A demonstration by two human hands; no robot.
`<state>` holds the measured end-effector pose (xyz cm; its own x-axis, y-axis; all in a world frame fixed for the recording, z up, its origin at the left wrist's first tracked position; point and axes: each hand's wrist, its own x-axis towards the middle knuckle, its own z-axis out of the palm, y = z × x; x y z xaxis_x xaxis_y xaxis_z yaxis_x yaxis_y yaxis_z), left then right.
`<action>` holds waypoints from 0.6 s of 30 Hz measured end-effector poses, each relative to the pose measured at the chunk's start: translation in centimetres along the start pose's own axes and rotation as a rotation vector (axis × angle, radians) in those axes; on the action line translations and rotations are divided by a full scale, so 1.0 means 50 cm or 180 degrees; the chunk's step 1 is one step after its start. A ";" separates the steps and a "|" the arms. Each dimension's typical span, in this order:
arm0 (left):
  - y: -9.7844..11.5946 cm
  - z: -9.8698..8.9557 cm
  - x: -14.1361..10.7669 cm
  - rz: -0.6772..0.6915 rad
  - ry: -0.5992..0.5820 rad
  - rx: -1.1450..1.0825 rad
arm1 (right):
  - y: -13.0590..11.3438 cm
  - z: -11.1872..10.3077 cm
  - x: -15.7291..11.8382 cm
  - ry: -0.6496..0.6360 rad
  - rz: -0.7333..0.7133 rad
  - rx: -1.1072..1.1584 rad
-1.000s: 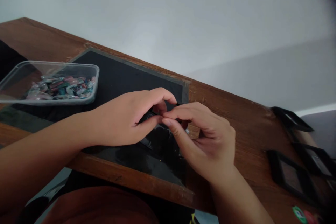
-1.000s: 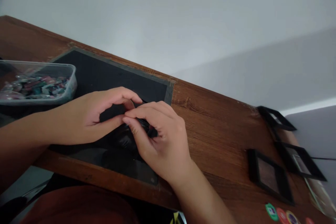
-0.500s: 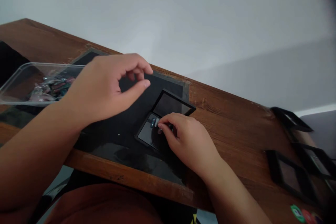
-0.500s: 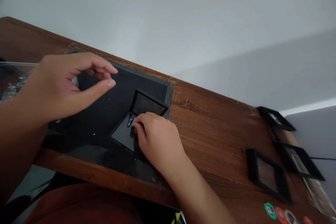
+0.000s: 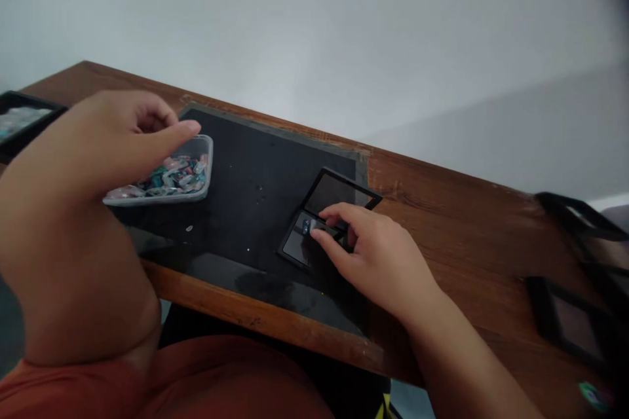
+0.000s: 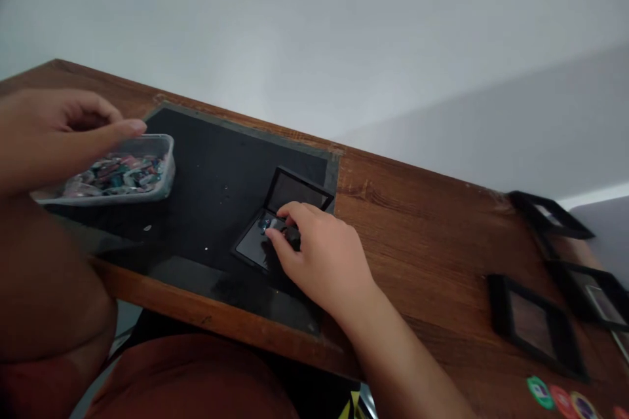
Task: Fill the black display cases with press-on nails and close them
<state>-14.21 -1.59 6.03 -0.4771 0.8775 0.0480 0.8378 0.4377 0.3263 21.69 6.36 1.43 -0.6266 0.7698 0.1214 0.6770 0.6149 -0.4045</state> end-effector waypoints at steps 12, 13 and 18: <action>-0.020 0.015 0.020 -0.0314 -0.0612 -0.0234 | 0.014 -0.036 0.000 -0.0762 0.0389 0.0618; -0.024 0.015 0.024 -0.0304 -0.0628 -0.0250 | 0.013 -0.034 0.001 -0.0787 0.0389 0.0517; -0.041 0.020 0.035 -0.0505 -0.0902 0.0046 | 0.001 -0.024 0.002 -0.0773 0.0470 0.0113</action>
<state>-16.49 -0.75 4.52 -0.5108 0.8169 -0.2678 0.7636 0.5742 0.2952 22.12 6.68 2.50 -0.5991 0.7845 -0.1600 0.7566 0.4894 -0.4336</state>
